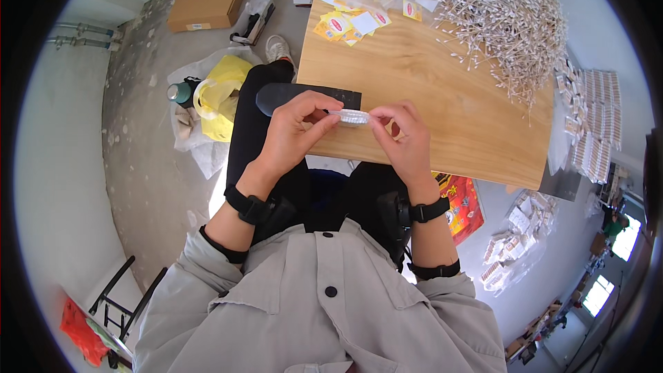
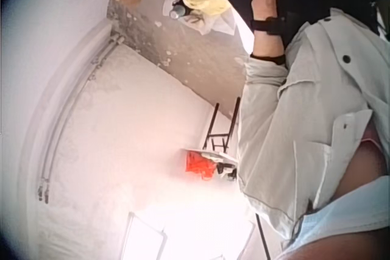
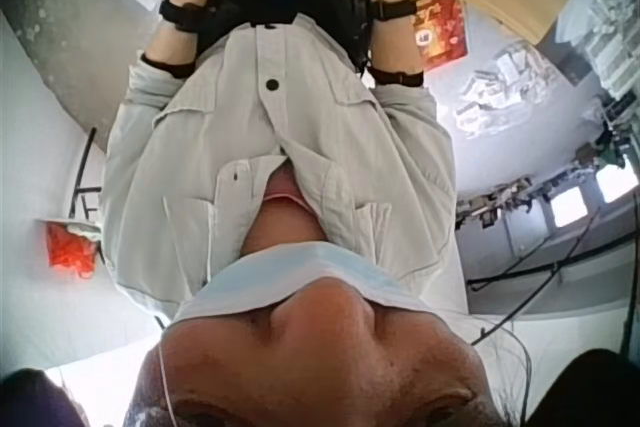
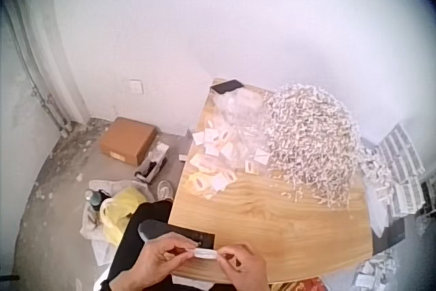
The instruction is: The person sits at a wooden table and manually packs cotton swabs into small plastic sleeves. They gather loose swabs from a large pile, align them into neat rows, and insert the bundles into packaging. The person repeats this process continuously, handling the swabs and sleeves by hand.
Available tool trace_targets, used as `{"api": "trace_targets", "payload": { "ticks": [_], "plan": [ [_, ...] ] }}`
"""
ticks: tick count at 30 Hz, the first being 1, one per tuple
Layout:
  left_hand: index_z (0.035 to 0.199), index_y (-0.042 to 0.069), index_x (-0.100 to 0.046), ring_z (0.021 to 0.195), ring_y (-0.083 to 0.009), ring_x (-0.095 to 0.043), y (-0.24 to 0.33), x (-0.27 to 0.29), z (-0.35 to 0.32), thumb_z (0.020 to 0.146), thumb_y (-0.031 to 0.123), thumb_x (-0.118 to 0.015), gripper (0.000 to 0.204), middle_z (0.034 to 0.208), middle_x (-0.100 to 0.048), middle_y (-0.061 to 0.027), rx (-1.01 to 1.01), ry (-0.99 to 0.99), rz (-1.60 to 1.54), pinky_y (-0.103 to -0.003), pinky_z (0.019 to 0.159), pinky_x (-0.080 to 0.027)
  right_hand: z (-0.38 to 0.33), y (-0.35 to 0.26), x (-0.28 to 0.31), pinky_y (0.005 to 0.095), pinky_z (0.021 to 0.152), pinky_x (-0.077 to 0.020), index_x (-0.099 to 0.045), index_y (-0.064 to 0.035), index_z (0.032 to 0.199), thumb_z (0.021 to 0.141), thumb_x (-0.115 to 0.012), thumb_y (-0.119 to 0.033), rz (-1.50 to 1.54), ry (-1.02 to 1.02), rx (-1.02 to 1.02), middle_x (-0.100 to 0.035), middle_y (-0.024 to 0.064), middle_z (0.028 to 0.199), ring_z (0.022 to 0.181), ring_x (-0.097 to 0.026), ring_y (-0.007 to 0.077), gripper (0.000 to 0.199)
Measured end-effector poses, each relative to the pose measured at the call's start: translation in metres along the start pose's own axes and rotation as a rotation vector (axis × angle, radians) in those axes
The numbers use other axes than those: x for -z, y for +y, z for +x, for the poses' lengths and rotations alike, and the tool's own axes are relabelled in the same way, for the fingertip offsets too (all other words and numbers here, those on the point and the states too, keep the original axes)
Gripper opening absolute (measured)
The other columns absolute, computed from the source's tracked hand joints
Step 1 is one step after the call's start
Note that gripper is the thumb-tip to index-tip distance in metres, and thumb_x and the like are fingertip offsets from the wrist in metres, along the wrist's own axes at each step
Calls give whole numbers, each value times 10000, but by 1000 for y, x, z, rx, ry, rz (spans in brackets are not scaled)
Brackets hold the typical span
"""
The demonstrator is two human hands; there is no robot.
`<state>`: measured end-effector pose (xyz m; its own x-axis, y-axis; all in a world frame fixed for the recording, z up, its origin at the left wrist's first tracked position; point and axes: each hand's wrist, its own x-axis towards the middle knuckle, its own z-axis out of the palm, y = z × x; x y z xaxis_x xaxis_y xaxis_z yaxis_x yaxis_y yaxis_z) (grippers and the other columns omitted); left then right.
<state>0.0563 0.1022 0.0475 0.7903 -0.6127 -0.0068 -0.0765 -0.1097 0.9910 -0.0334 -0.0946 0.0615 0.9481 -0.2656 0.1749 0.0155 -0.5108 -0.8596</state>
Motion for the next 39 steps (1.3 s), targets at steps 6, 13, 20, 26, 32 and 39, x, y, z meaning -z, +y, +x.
{"api": "trace_targets", "payload": {
  "ticks": [6, 13, 20, 26, 32, 39],
  "plan": [
    [1035, 11, -681, 912, -119, -652, 4, -1, 0, 905, 31, -669, 131, 1066, -673, -63, -7, 4, 51, -252, 798, -523, 1, 1, -5, 249, 523, -390, -692, -75, 936, 835, -716, -32, 15, -7, 6, -610, 35, 853, 733, -617, 127, 112],
    [1002, 13, -676, 890, -107, -633, 3, -1, 1, 904, 32, -668, 100, 1054, -668, -65, -25, 8, 44, -244, 774, -511, 1, 2, -7, 253, 517, -384, -689, -70, 928, 835, -711, -27, 30, 6, 14, -606, 38, 850, 712, -598, 129, 106],
    [971, 13, -664, 826, -85, -597, 6, -7, -1, 900, 29, -674, 74, 1027, -646, -50, 26, -16, 63, -229, 720, -489, 2, -2, -16, 250, 570, -413, -682, -62, 922, 841, -710, -29, 127, -28, -21, -593, 44, 897, 693, -567, 132, 91],
    [959, 5, -649, 766, -60, -565, 10, -13, 0, 906, 49, -685, 78, 978, -632, -29, 13, 7, 87, -210, 668, -464, 0, -6, -19, 243, 613, -447, -662, -33, 936, 861, -699, -36, 185, -48, -72, -588, 45, 918, 704, -560, 108, 83],
    [994, 34, -627, 726, -36, -557, 1, -17, 1, 921, 123, -701, 137, 883, -633, 6, 288, 28, -307, -188, 635, -448, -4, 1, -28, 210, 598, -452, -644, -32, 996, 940, -650, -120, 597, -126, -416, -635, 27, 930, 661, -556, 84, 104],
    [997, 66, -579, 707, -57, -583, 2, -21, 0, 958, 232, -668, 192, 874, -632, -14, 577, 40, -510, -199, 640, -479, -9, -7, -47, 217, 581, -473, -644, -12, 1020, 982, -600, -194, 661, 37, -563, -645, 39, 906, 679, -621, 99, 192]
  ]
}}
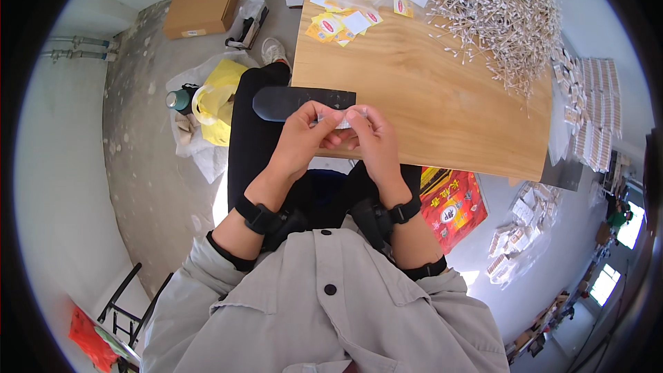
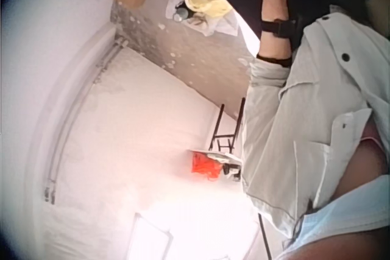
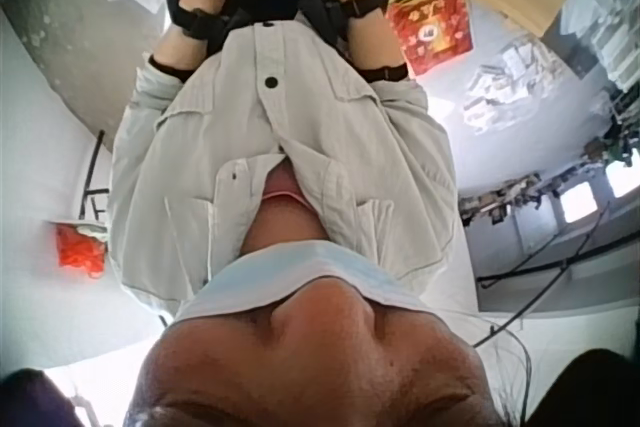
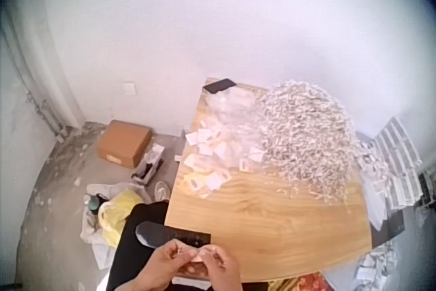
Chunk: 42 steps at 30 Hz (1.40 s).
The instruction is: The person sits at a wooden table and manually packs cotton swabs into small plastic sleeves. They gather loose swabs from a large pile, align them into neat rows, and insert the bundles into packaging. The person repeats this process continuously, handling the swabs and sleeves by hand.
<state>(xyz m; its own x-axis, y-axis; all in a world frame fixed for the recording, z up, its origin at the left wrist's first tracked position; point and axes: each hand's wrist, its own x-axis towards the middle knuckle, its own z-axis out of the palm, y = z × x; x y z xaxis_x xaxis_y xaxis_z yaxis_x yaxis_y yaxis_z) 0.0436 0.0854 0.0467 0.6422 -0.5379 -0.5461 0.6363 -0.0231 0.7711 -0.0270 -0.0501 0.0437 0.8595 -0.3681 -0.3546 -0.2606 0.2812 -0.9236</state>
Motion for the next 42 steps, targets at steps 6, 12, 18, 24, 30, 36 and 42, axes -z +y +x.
{"api": "trace_targets", "payload": {
  "ticks": [6, 12, 18, 24, 30, 36, 42],
  "plan": [
    [958, 59, -607, 675, -65, -586, -12, 3, 6, 959, 216, -666, 169, 799, -628, -11, -29, -8, -210, -209, 625, -481, 5, 18, -4, 241, 610, -503, -651, 20, 980, 1010, -538, -181, 36, 50, 62, -617, 81, 939, 677, -631, 127, 232],
    [978, 26, -675, 682, -70, -599, -9, 8, 6, 980, 252, -633, 230, 798, -659, -25, -99, 16, -97, -222, 645, -502, 7, 34, -9, 260, 671, -516, -648, 39, 963, 1023, -506, -173, 14, 121, 161, -600, 92, 936, 727, -631, 145, 262],
    [1104, 20, -656, 749, -75, -636, -4, 12, -5, 965, 147, -638, 189, 903, -676, -29, -210, -12, 109, -214, 687, -524, -2, 26, -10, 267, 702, -528, -633, 34, 985, 1036, -485, -182, 55, 120, 128, -587, 84, 982, 824, -618, 140, 267],
    [1099, 13, -651, 773, -45, -614, -8, 13, -12, 852, 30, -745, 265, 897, -669, -11, -432, 58, 569, -207, 696, -509, -7, 31, -12, 269, 723, -529, -630, 35, 981, 1037, -493, -196, 55, 124, 186, -565, 85, 1021, 857, -606, 143, 274],
    [986, 10, -664, 706, -41, -553, 2, 4, -19, 835, 49, -766, 187, 866, -621, 1, -465, 102, 653, -208, 638, -474, -4, 38, -13, 309, 787, -497, -640, 20, 974, 1023, -506, -181, -49, 162, 237, -591, 109, 983, 880, -606, 196, 247],
    [946, 13, -652, 709, -52, -524, -3, -2, -16, 827, 55, -775, 176, 868, -562, 2, -542, 93, 666, -217, 625, -454, -11, 31, -12, 323, 818, -466, -650, 3, 971, 1006, -529, -181, -163, 153, 286, -606, 121, 953, 896, -596, 232, 223],
    [975, 33, -670, 786, -60, -527, -6, 5, -12, 850, 56, -750, 150, 906, -565, 7, -489, 49, 587, -217, 672, -437, -19, 26, -4, 300, 822, -496, -652, -15, 1038, 968, -605, -134, -166, 54, 305, -576, 88, 1043, 937, -597, 179, 145]
  ]
}}
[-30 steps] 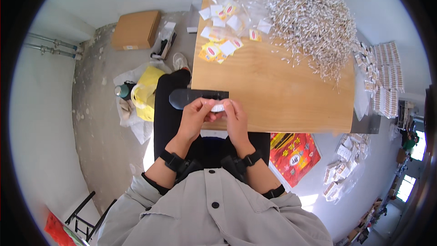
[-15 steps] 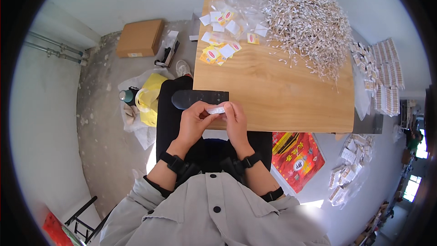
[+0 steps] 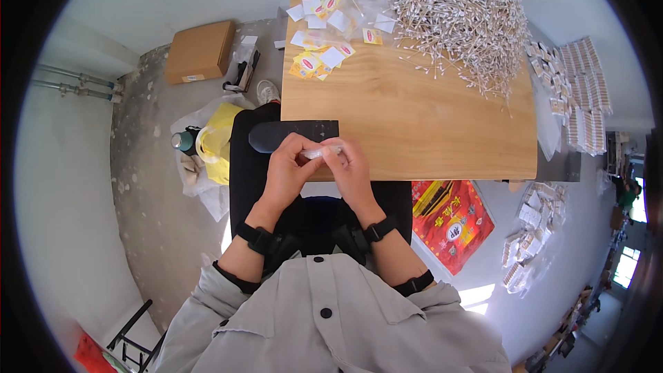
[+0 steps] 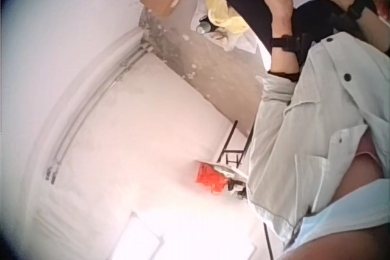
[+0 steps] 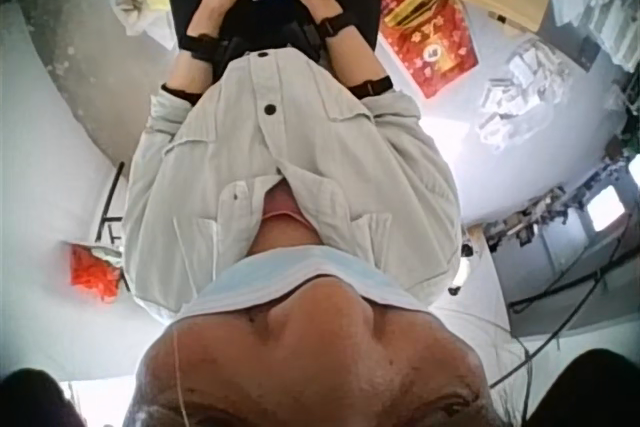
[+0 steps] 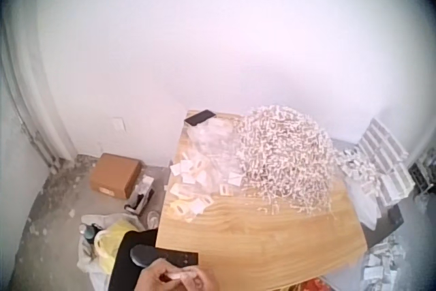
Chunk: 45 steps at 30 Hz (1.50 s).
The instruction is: The person sits at a wooden table and manually packs cotton swabs into small plastic sleeves. They gather loose swabs from a large pile, align them into neat rows, and insert the bundles into packaging. The person repeats this process continuously, handling the swabs and sleeves by hand.
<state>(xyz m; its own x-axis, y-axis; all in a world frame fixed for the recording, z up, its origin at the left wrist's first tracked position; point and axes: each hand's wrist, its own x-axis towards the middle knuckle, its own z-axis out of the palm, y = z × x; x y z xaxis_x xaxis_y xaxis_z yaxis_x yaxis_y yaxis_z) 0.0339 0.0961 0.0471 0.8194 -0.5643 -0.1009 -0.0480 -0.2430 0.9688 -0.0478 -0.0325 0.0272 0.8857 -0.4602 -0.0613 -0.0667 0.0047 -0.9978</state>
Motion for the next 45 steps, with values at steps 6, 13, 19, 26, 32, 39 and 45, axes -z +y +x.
{"api": "trace_targets", "payload": {
  "ticks": [6, 13, 19, 26, 32, 39, 45],
  "plan": [
    [974, 35, -666, 791, -57, -519, 3, 4, 0, 854, 48, -740, 141, 916, -566, 7, -6, -49, 23, -216, 681, -428, 6, -5, 12, 267, 845, -528, -630, -16, 1147, 948, -630, -68, 221, -169, 0, -543, 75, 1107, 1004, -608, 155, 206],
    [1003, 30, -666, 789, -53, -556, 33, -1, 3, 850, 40, -743, 172, 918, -594, -6, -11, -52, 37, -213, 672, -463, 5, -24, 19, 248, 772, -512, -692, -18, 1061, 944, -634, -62, 29, -47, 103, -585, 79, 1069, 926, -623, 137, 137],
    [990, 0, -678, 749, -83, -616, 18, -8, 4, 891, 45, -704, 112, 950, -625, -55, -35, -59, -96, -224, 668, -513, 2, -10, 24, 260, 746, -548, -674, 6, 1027, 956, -612, -57, 38, -45, 80, -584, 89, 1050, 868, -648, 156, 114],
    [931, -11, -649, 765, -91, -617, 7, -7, 4, 940, 76, -657, 87, 937, -633, -56, 83, -99, -165, -235, 689, -523, 1, -14, 19, 273, 772, -575, -643, 37, 1010, 971, -594, -76, 122, -27, -16, -565, 101, 1034, 864, -663, 173, 130],
    [970, 22, -598, 800, -84, -619, -3, -10, 5, 971, 125, -629, 108, 927, -616, -20, 452, -136, -596, -234, 736, -536, 0, -8, 14, 261, 735, -556, -632, 50, 1001, 975, -595, -92, 203, 44, -161, -554, 92, 1028, 830, -659, 156, 149],
    [1038, 33, -622, 843, -99, -639, 0, -20, 5, 988, 98, -586, 89, 1022, -576, -32, 181, -51, -503, -244, 753, -564, 4, 4, 12, 230, 676, -514, -623, 31, 1003, 983, -592, -125, 347, 78, -291, -589, 63, 1019, 759, -617, 112, 160],
    [1150, 37, -658, 850, -154, -670, 18, -12, 6, 947, -1, -577, 221, 1023, -576, -77, -30, -99, -116, -268, 753, -584, 5, 9, 12, 233, 699, -507, -628, -9, 997, 988, -584, -153, 382, 89, -309, -636, 45, 922, 739, -597, 90, 151]
  ]
}}
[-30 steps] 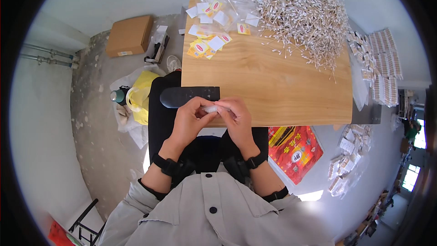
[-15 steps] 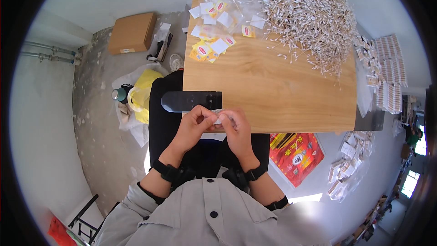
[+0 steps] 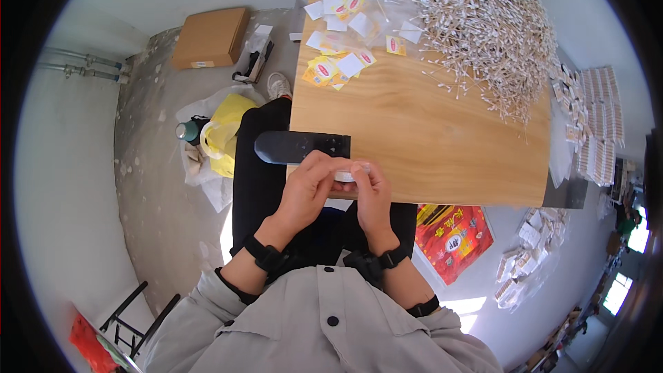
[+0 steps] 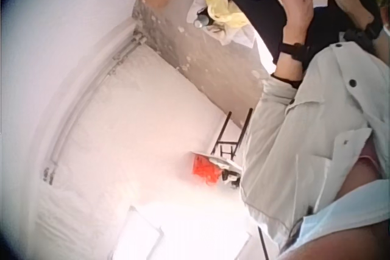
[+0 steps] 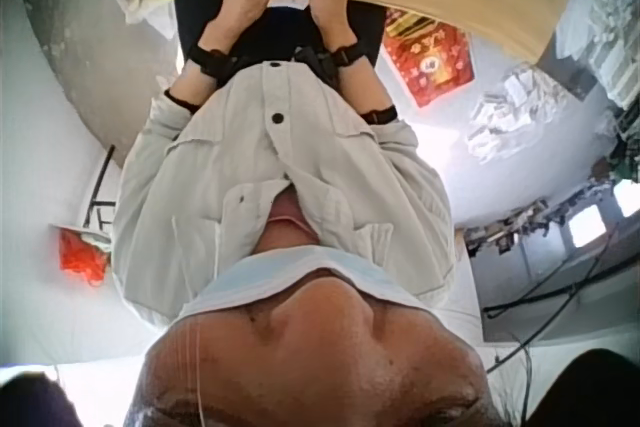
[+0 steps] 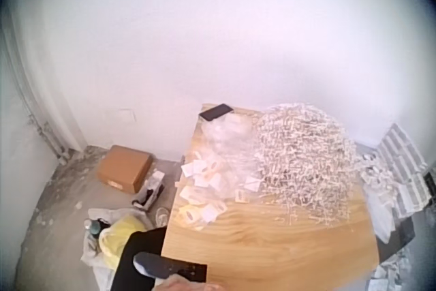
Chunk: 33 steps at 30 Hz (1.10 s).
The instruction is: The person sits at a wooden table and manually packs cotton swabs into small plastic sleeves. They gather loose swabs from a large pile, align them into neat rows, and insert the bundles into packaging. The person repeats this process continuously, handling the swabs and sleeves by hand.
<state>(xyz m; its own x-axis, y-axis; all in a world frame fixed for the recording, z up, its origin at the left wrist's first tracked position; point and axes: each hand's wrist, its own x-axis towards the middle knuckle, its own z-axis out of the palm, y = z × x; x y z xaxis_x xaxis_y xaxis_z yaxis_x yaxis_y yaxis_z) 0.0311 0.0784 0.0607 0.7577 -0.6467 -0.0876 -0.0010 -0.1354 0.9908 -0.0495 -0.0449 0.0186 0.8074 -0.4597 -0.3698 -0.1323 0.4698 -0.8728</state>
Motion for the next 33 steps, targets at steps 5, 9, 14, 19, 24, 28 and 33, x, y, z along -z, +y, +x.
{"api": "trace_targets", "payload": {
  "ticks": [5, 9, 14, 19, 24, 28, 33],
  "plan": [
    [1161, 85, -679, 800, -224, -687, 8, 5, -4, 872, 14, -667, 297, 1006, -593, -97, -165, 6, 324, -317, 722, -573, -2, -4, -4, 212, 661, -464, -636, -9, 1024, 1007, -551, -193, -41, 47, -22, -643, 42, 899, 713, -561, 71, 203],
    [1153, 116, -688, 816, -237, -671, -2, 5, -5, 827, 105, -746, 331, 963, -601, -69, -157, 9, 368, -316, 700, -559, -2, -4, -3, 211, 658, -467, -637, -5, 1023, 1007, -551, -198, -32, 37, -28, -640, 41, 895, 700, -548, 70, 212],
    [1121, 112, -682, 805, -284, -638, -4, 6, -5, 815, 128, -751, 314, 957, -591, -84, -217, 14, 406, -352, 688, -526, -2, -16, -2, 220, 659, -471, -632, -4, 1063, 993, -571, -175, -235, 43, 31, -608, 50, 968, 713, -551, 83, 195],
    [1078, 87, -669, 814, -295, -628, -11, 9, -7, 817, 103, -739, 270, 955, -588, -86, -252, 29, 378, -356, 704, -518, -16, -64, -14, 323, 646, -509, -634, -61, 1144, 893, -664, -66, -1085, -54, 470, -566, 101, 1018, 741, -628, 220, 252],
    [1060, 79, -668, 794, -290, -625, -11, 10, -5, 818, 101, -738, 253, 949, -589, -89, -244, 6, 353, -360, 680, -509, -21, -75, -14, 351, 642, -517, -636, -48, 1120, 864, -687, -48, -1243, -215, 519, -567, 124, 973, 741, -640, 261, 261],
    [1037, 72, -664, 765, -277, -634, -12, 14, -2, 826, 113, -738, 228, 928, -598, -84, -224, -10, 335, -357, 664, -511, -16, -78, -12, 346, 671, -533, -641, -30, 1091, 861, -683, -25, -1274, -260, 473, -575, 135, 951, 756, -659, 260, 233],
    [1010, 61, -651, 777, -265, -655, -17, 19, 2, 820, 111, -745, 218, 900, -610, -83, -200, 1, 269, -344, 684, -532, -15, -75, -18, 363, 688, -518, -661, -46, 1079, 859, -679, -26, -1237, -232, 480, -584, 131, 952, 782, -645, 273, 222]
  ]
}}
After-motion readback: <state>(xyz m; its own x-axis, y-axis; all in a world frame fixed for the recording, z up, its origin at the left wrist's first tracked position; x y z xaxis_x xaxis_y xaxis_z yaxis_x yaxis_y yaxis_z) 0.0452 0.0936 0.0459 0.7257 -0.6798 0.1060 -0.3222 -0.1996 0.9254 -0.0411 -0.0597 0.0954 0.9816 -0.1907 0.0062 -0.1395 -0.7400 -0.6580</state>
